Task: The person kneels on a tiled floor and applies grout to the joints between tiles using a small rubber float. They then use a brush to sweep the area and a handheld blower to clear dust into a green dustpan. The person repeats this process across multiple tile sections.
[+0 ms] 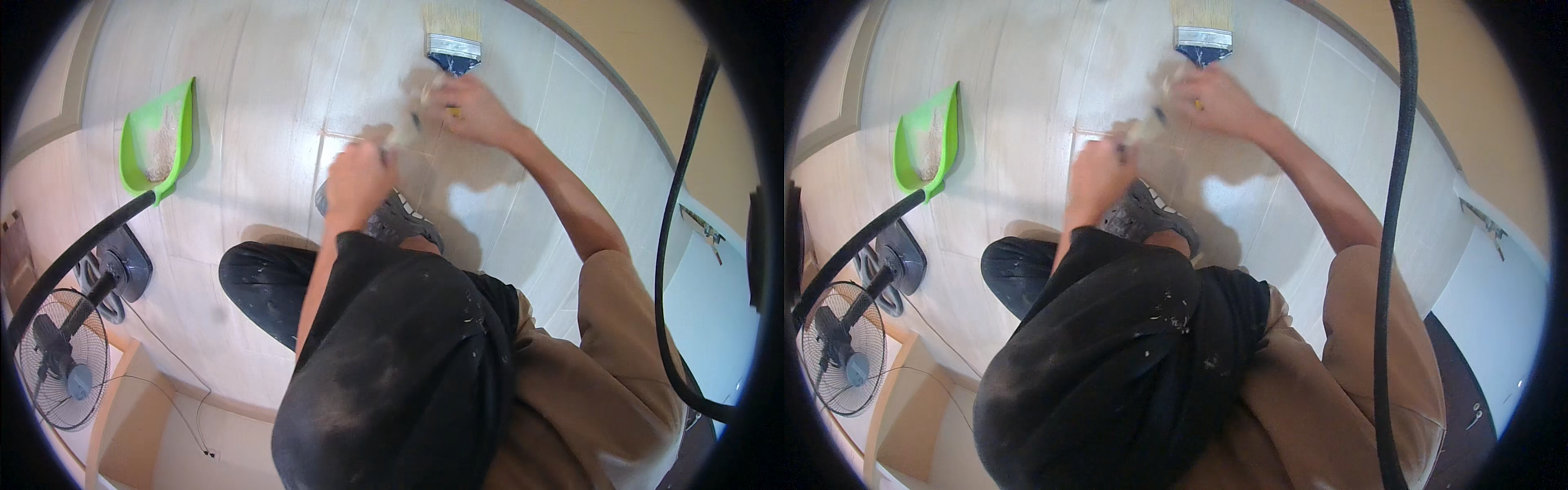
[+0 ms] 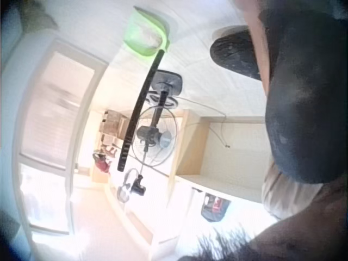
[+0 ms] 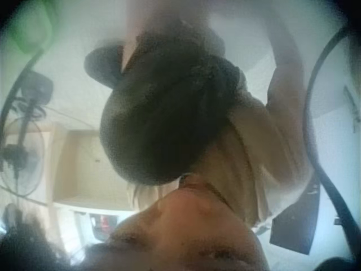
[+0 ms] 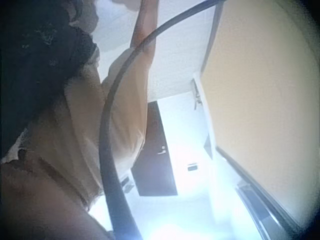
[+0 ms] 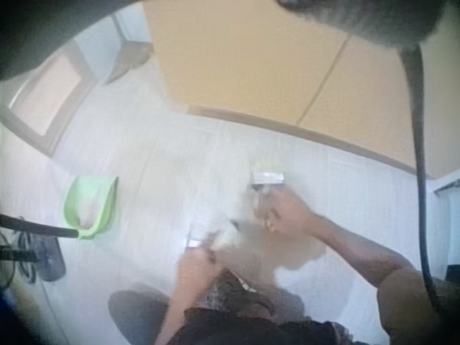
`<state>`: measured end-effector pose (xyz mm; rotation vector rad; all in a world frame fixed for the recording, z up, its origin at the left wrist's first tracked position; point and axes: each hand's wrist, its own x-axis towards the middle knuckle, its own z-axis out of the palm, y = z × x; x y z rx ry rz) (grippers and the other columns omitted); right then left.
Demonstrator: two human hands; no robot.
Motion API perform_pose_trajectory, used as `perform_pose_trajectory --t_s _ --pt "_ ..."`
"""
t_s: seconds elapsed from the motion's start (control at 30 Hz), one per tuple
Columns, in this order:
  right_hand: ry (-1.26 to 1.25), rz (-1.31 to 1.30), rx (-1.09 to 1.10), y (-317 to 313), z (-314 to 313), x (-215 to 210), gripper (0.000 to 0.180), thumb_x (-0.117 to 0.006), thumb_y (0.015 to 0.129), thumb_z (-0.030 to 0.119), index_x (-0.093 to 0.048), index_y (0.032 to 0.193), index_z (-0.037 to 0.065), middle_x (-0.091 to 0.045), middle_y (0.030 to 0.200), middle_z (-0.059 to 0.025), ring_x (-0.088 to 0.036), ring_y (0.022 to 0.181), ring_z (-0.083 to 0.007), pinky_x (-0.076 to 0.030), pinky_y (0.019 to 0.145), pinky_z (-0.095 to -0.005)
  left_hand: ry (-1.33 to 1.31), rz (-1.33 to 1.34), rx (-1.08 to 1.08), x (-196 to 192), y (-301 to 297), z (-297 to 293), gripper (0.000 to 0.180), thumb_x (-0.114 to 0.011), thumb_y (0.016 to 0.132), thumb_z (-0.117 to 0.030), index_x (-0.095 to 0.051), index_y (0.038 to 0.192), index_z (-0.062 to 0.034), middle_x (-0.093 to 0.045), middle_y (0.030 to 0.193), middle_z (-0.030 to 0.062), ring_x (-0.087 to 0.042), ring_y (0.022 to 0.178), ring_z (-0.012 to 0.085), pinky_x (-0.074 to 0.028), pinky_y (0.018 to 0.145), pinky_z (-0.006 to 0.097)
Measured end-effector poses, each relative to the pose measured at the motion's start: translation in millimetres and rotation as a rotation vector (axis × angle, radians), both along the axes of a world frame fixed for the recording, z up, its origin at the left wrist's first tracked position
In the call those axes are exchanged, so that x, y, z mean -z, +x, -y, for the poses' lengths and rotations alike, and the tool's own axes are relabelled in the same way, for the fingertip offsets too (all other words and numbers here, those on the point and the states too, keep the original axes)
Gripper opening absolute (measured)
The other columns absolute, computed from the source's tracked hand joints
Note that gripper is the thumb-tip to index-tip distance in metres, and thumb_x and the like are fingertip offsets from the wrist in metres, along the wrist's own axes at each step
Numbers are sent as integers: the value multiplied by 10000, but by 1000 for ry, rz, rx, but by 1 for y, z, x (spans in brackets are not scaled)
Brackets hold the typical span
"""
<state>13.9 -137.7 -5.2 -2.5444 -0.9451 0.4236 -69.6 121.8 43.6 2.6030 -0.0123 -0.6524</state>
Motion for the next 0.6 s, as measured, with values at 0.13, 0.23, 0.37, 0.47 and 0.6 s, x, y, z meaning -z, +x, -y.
perform_pose_trajectory --t_s 0.13,0.23,0.37,0.47,0.6 --pt "-329 449 196 16 34 4 518 -677 918 194 -599 1421 288 -482 1486 -189 -482 1362 -394 -392 1142 -515 -344 238 -351 -34 -1 -62 362 -664 996 -271 -660 907 80 -581 675 261 -571 581 244 -487 624 420" --pt "-434 447 141 16 52 36 591 -666 950 209 -510 1496 372 -434 1497 -223 -426 1404 -451 -371 1168 -546 -455 132 -614 -41 -30 -98 417 -630 1047 -300 -542 765 -5 -505 616 32 -457 541 69 -374 467 280" --pt "-546 426 43 40 29 25 615 -647 965 180 -470 1509 408 -527 1308 -247 -556 1241 -468 -473 1055 -543 -471 101 -746 -39 -85 -130 394 -617 1060 -323 -533 771 -68 -505 622 -19 -441 501 45 -327 448 233" --pt "-617 317 -24 53 12 8 597 -636 964 159 -483 1492 393 -577 1211 -225 -649 1081 -438 -542 926 -512 -594 32 -866 -33 -125 -141 402 -589 1077 -313 -538 766 -63 -486 614 -22 -431 483 54 -319 438 241" --pt "-455 182 105 42 23 -4 555 -648 946 132 -524 1457 311 -650 1072 -220 -702 950 -398 -571 826 -463 -729 114 -920 -24 -151 -149 370 -573 1087 -315 -547 810 -71 -494 627 -18 -410 473 53 -302 431 231"
